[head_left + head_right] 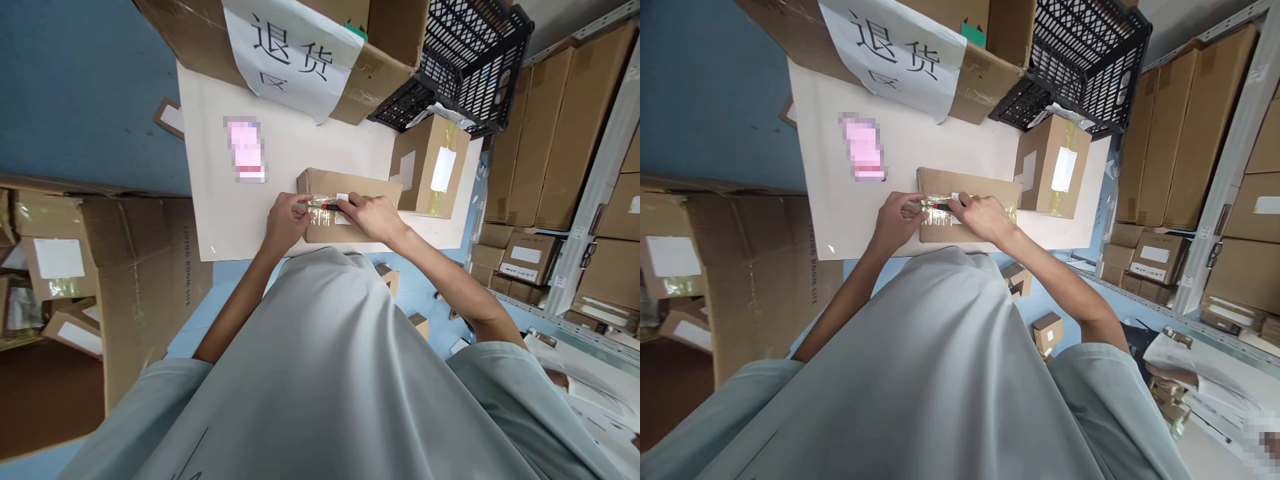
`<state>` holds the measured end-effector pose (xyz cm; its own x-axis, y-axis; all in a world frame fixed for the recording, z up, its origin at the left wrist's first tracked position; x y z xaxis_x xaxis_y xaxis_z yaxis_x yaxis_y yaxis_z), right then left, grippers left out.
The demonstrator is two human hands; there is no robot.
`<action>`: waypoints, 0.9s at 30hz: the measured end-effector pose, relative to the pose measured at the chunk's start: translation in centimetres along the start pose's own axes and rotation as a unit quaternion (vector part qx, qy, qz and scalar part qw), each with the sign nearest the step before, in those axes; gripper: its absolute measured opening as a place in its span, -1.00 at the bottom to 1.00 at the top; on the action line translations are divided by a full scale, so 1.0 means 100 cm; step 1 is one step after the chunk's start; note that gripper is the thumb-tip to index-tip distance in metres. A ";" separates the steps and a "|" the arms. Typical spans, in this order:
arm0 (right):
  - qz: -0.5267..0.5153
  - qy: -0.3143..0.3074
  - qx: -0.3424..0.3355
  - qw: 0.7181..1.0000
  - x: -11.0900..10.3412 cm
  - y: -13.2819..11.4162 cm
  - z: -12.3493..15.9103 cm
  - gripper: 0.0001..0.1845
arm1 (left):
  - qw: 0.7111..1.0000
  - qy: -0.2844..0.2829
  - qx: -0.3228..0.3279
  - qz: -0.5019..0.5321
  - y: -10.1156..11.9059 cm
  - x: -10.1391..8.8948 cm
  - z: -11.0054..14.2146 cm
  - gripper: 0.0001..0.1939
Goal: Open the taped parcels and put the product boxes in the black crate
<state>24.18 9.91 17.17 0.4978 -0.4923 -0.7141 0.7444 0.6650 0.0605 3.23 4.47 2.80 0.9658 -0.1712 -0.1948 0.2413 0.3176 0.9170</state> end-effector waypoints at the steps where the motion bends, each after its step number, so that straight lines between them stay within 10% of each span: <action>1: 0.000 0.000 -0.002 1.000 0.000 0.000 0.000 -0.45 | 1.000 0.002 -0.002 0.000 0.000 0.000 0.000 -0.56; 16: -0.006 -0.019 -0.066 0.998 -0.012 0.007 -0.001 -0.44 | 0.998 0.047 -0.013 -0.041 -0.001 0.005 0.001 -0.55; 27: -0.017 -0.074 0.014 0.997 0.046 0.110 0.071 -0.44 | 0.985 0.123 -0.069 -0.101 0.017 0.013 0.006 -0.55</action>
Point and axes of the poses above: each hand's wrist, its own z-axis away from the middle knuckle, its own x-axis out of the palm, y = z × x, the point moved 2 cm from there along -z, towards the middle knuckle, and after that the axes turned 3 degrees about -y, right-handed, at the moved point
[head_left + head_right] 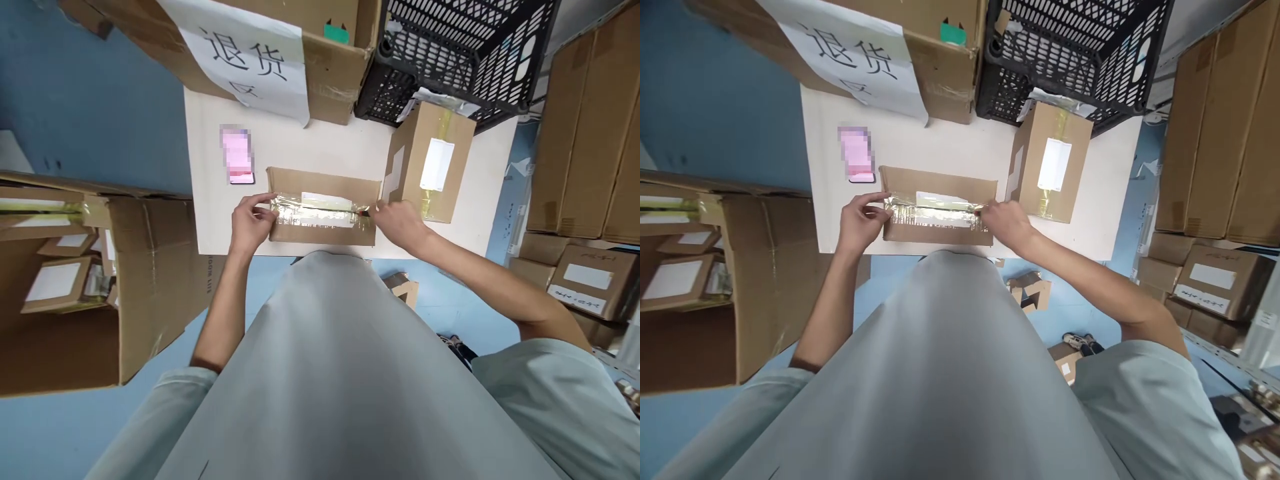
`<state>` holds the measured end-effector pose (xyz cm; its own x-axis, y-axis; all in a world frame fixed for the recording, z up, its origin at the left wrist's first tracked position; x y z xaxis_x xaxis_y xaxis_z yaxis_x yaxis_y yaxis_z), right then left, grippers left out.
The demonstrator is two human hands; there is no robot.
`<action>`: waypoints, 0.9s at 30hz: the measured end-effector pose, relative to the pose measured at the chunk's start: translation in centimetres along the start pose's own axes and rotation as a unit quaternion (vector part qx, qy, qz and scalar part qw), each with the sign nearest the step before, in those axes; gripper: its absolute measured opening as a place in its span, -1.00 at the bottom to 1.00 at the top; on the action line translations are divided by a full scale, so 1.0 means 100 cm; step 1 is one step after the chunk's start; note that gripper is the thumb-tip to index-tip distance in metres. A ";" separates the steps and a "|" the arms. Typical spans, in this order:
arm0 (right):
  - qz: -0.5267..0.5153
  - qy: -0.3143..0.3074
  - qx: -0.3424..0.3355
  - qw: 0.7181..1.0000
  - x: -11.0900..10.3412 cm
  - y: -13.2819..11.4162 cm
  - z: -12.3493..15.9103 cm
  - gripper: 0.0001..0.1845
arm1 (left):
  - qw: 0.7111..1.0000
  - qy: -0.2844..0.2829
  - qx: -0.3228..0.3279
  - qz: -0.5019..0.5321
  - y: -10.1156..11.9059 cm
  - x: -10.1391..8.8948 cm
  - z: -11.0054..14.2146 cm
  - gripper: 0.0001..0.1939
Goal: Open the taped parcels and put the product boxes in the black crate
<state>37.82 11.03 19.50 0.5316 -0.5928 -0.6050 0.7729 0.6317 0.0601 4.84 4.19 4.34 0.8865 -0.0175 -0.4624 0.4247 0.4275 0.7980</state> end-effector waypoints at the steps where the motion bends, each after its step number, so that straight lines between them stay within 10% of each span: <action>1: 0.001 -0.002 0.009 1.000 0.009 0.011 0.006 -0.44 | 1.000 0.007 -0.002 -0.006 0.001 0.001 0.000 -0.56; 18: -0.066 0.075 -0.011 0.995 0.078 0.057 0.020 -0.46 | 0.984 0.126 0.022 -0.125 0.018 0.032 0.026 -0.67; 27: -0.089 0.068 0.001 0.994 0.085 0.065 0.026 -0.46 | 0.988 0.092 0.029 -0.117 0.030 0.037 0.017 -0.41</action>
Point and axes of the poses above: each hand's wrist, its own z-axis away from the middle knuckle, its own x-axis out of the palm, y = z × x, the point moved 2 cm from there along -z, towards the middle knuckle, and after that the axes turned 3 degrees about -y, right-handed, at the moved point
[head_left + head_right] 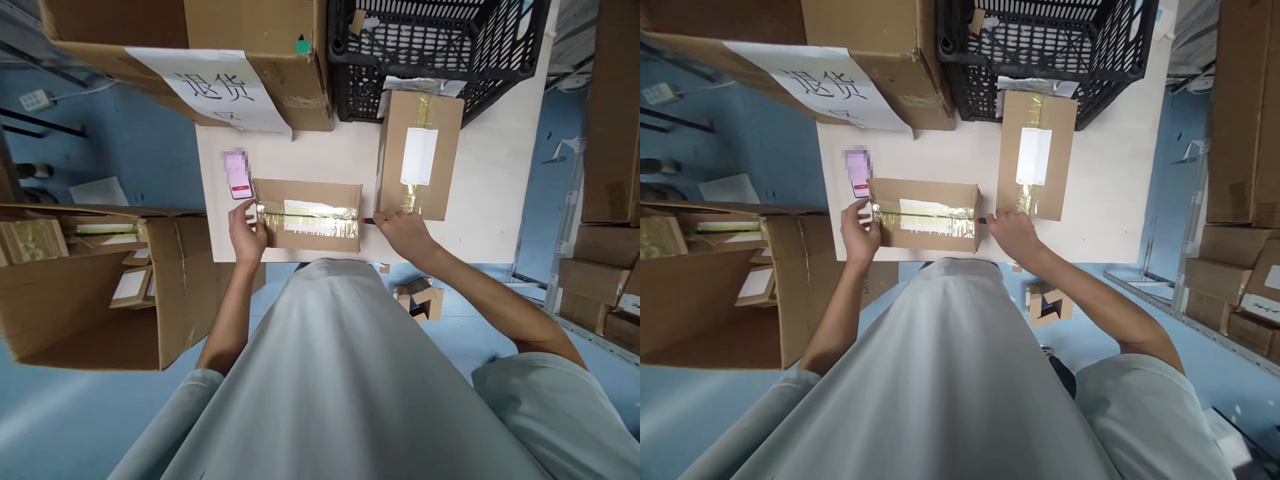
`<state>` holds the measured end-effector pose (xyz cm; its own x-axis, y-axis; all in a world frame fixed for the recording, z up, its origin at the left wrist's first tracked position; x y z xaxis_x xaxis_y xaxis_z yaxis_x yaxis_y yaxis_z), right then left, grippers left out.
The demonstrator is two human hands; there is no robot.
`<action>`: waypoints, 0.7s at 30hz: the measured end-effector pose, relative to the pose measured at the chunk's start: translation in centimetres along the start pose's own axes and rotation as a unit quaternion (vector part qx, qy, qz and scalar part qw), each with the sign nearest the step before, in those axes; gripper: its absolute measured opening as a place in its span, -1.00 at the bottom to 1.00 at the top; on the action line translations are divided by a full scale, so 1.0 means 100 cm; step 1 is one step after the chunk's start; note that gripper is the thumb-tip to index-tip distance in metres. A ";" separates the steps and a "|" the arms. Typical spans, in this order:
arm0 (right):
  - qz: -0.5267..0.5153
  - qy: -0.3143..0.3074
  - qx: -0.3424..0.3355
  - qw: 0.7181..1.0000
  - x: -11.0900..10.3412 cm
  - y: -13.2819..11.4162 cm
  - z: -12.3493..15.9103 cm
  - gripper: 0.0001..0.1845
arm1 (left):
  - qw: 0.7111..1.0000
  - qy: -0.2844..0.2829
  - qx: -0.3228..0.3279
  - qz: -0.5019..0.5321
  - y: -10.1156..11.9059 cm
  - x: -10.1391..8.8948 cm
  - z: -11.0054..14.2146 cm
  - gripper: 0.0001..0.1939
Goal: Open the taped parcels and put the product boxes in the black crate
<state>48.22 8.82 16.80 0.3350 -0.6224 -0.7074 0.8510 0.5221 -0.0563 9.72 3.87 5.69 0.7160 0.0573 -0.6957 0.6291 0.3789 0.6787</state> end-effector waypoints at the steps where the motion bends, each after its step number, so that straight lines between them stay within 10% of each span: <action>1: 0.000 0.002 0.000 1.000 0.002 0.001 -0.001 -0.45 | 1.000 -0.005 0.027 -0.006 0.005 0.003 0.001 -0.37; 7: -0.005 0.030 0.013 0.999 0.021 0.003 -0.004 -0.42 | 0.976 -0.119 0.170 -0.064 0.019 0.039 0.008 -0.33; 21: -0.057 0.037 0.072 0.995 0.033 0.012 0.004 -0.53 | 0.974 -0.122 0.185 -0.053 0.000 0.042 0.010 -0.32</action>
Point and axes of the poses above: each hand's wrist, its own z-axis away from the middle knuckle, its own x-axis out of the palm, y = z × x, the point moved 2 cm from there along -z, towards the middle knuckle, and after that the axes turned 3 degrees about -y, right-handed, at the moved point
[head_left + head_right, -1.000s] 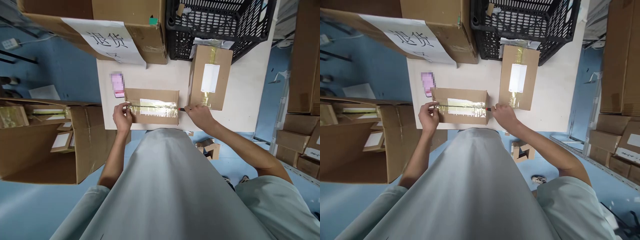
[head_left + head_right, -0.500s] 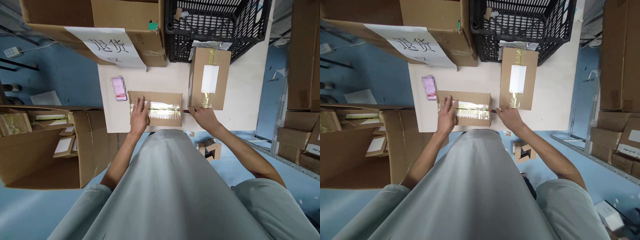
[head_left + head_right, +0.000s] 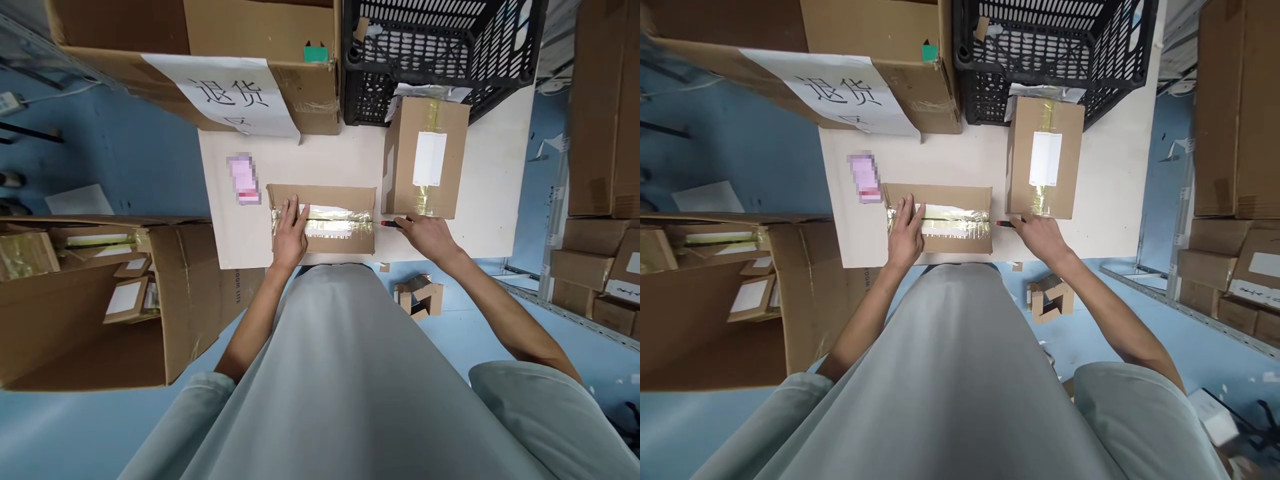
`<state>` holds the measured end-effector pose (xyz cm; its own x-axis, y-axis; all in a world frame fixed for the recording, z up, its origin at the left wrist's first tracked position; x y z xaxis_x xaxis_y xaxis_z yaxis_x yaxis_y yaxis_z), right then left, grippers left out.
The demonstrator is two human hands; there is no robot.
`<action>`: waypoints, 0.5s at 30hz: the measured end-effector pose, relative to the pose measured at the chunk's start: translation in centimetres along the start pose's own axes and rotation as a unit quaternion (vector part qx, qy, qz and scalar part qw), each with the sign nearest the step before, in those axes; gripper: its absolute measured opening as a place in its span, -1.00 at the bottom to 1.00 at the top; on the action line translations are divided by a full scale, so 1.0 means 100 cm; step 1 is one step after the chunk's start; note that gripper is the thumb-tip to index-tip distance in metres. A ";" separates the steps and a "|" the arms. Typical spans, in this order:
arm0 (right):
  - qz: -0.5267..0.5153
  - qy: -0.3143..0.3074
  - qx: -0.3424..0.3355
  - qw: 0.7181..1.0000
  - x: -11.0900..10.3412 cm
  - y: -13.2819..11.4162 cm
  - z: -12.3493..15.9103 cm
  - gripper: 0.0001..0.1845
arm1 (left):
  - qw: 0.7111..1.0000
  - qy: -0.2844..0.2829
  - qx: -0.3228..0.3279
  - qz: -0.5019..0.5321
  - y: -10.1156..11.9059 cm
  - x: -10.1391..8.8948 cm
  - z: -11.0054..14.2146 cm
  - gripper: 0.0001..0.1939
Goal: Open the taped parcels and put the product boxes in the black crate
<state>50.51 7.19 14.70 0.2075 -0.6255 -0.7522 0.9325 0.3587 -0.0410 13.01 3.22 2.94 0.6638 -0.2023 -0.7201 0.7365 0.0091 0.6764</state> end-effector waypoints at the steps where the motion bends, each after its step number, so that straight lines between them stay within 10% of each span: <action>1: -0.015 0.009 -0.008 1.000 0.000 -0.001 0.002 -0.54 | 1.000 0.002 0.003 0.003 -0.003 -0.003 0.002 -0.34; 9: -0.269 0.216 -0.145 0.927 0.014 -0.055 0.003 -0.53 | 0.997 0.041 0.044 0.054 -0.072 -0.049 0.017 -0.34; 15: -0.418 0.256 -0.173 0.854 0.048 -0.110 -0.035 -0.71 | 0.993 0.063 0.034 0.091 -0.102 -0.060 0.022 -0.29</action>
<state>40.25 2.69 9.27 -0.7271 -0.4103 -0.5505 0.5305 0.1733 -0.8298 1.24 2.19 0.70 0.7994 -0.0795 -0.5955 0.5950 -0.0329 0.8031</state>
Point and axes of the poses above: each hand's wrist, its own z-axis away from the middle knuckle, its own x-axis out of the palm, y = z × x, the point moved 2 cm from there along -z, towards the middle knuckle, and after that the axes turned 3 degrees about -y, right-handed, at the moved point
